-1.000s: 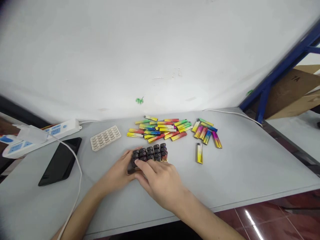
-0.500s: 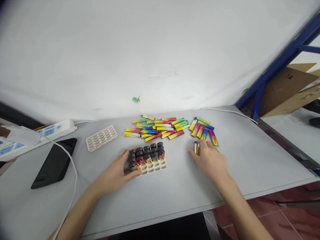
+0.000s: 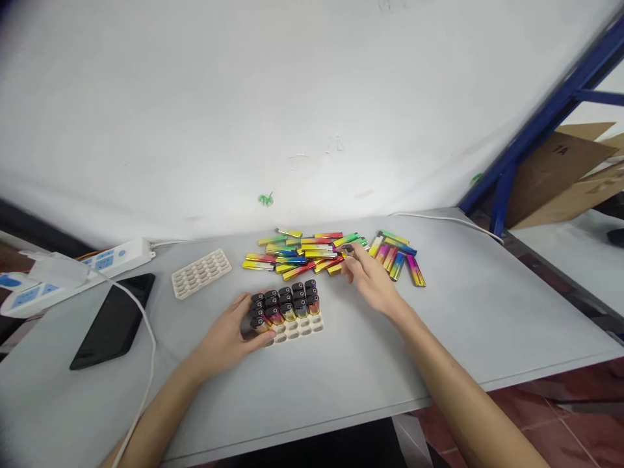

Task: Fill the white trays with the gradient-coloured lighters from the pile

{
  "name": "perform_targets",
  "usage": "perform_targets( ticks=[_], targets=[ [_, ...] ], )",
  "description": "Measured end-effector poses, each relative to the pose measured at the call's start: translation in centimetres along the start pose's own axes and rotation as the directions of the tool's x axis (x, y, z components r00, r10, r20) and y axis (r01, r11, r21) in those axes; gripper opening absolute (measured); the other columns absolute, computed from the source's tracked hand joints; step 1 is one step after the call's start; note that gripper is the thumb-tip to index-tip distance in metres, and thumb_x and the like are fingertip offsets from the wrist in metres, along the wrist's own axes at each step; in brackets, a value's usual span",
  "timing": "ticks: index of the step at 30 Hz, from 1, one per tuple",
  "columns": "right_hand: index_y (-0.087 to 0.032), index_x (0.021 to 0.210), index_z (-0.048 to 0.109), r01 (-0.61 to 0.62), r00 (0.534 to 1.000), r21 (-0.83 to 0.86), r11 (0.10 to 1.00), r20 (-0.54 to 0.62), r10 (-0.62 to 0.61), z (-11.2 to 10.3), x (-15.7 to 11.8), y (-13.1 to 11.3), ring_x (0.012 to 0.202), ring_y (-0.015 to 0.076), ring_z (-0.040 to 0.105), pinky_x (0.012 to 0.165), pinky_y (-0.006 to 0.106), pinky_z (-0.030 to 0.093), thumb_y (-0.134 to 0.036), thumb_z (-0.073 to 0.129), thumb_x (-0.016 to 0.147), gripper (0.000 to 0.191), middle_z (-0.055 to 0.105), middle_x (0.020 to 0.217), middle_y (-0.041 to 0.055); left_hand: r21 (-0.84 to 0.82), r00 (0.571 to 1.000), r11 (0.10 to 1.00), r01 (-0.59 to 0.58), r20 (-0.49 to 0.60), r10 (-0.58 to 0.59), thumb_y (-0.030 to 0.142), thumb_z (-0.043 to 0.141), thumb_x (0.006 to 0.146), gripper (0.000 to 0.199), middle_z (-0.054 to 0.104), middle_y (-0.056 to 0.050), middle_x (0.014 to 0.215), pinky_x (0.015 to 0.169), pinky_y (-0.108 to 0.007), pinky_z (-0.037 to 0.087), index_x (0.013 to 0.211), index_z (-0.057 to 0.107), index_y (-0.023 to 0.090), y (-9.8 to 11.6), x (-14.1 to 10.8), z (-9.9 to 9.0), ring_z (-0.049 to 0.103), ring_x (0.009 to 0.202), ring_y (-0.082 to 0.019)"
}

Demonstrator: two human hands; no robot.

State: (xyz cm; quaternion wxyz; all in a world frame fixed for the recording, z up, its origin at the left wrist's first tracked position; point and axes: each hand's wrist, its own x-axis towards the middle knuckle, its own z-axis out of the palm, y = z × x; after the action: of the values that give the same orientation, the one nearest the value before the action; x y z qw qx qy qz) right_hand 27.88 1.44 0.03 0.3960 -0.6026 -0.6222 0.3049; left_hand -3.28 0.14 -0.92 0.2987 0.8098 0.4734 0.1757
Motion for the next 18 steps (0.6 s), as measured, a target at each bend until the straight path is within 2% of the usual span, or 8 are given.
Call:
perform_targets(
  ticks=[2, 5, 9, 12, 18],
  targets=[
    [-0.023, 0.087, 0.05, 0.011, 0.997, 0.033, 0.999, -0.074, -0.009, 0.8, 0.1, 0.9, 0.062, 0.0139, 0.049, 0.059, 0.028, 0.038, -0.043, 0.034, 0.1, 0.029, 0.053, 0.071, -0.0023, 0.002, 1.0, 1.0, -0.003, -0.005, 0.003, 0.047, 0.066, 0.085, 0.059, 0.058, -0.005, 0.126, 0.103, -0.037, 0.047, 0.137, 0.045, 0.027, 0.0, 0.0, 0.0, 0.055, 0.12, -0.024],
    [-0.021, 0.081, 0.056, 0.001, 0.997, 0.069, 0.998, -0.083, 0.005, 1.6, -0.3, 2.2, 0.058, 0.0135, 0.043, 0.057, 0.029, 0.034, -0.055, 0.031, 0.099, 0.046, 0.046, 0.064, -0.0022, 0.013, 1.0, 1.0, -0.011, -0.012, 0.011, 0.046, 0.066, 0.084, 0.058, 0.058, -0.005, 0.125, 0.103, -0.038, 0.047, 0.135, 0.046, 0.027, -0.1, 0.1, 0.0, 0.055, 0.12, -0.025],
    [-0.019, 0.066, 0.056, -0.123, 0.988, 0.182, 0.976, -0.075, 0.139, 1.7, -0.7, 2.6, 0.05, 0.0128, 0.034, 0.052, 0.029, 0.027, -0.066, 0.024, 0.096, 0.064, 0.037, 0.052, -0.0028, 0.02, 1.0, 1.0, -0.008, 0.0, 0.008, 0.046, 0.066, 0.085, 0.058, 0.057, -0.005, 0.124, 0.102, -0.039, 0.047, 0.135, 0.046, 0.026, -0.1, 0.1, -0.1, 0.055, 0.12, -0.025],
    [-0.02, 0.059, 0.051, -0.145, 0.982, 0.252, 0.957, -0.08, 0.17, 1.7, -0.6, 2.4, 0.047, 0.012, 0.028, 0.05, 0.029, 0.024, -0.065, 0.026, 0.096, 0.063, 0.032, 0.047, -0.0036, 0.009, 1.0, 1.0, 0.002, 0.008, -0.002, 0.044, 0.067, 0.084, 0.06, 0.057, -0.006, 0.126, 0.103, -0.04, 0.047, 0.136, 0.045, 0.026, -0.1, 0.0, -0.2, 0.054, 0.121, -0.026],
    [-0.022, 0.058, 0.046, -0.129, 0.983, 0.279, 0.952, -0.094, 0.161, 1.3, -0.8, 2.5, 0.045, 0.0129, 0.029, 0.047, 0.029, 0.024, -0.054, 0.026, 0.099, 0.056, 0.03, 0.046, -0.0036, -0.013, 1.0, 1.0, -0.001, 0.014, 0.001, 0.043, 0.067, 0.085, 0.061, 0.055, -0.007, 0.131, 0.105, -0.042, 0.046, 0.139, 0.043, 0.027, -0.1, -0.1, -0.3, 0.053, 0.124, -0.027]
  ],
)
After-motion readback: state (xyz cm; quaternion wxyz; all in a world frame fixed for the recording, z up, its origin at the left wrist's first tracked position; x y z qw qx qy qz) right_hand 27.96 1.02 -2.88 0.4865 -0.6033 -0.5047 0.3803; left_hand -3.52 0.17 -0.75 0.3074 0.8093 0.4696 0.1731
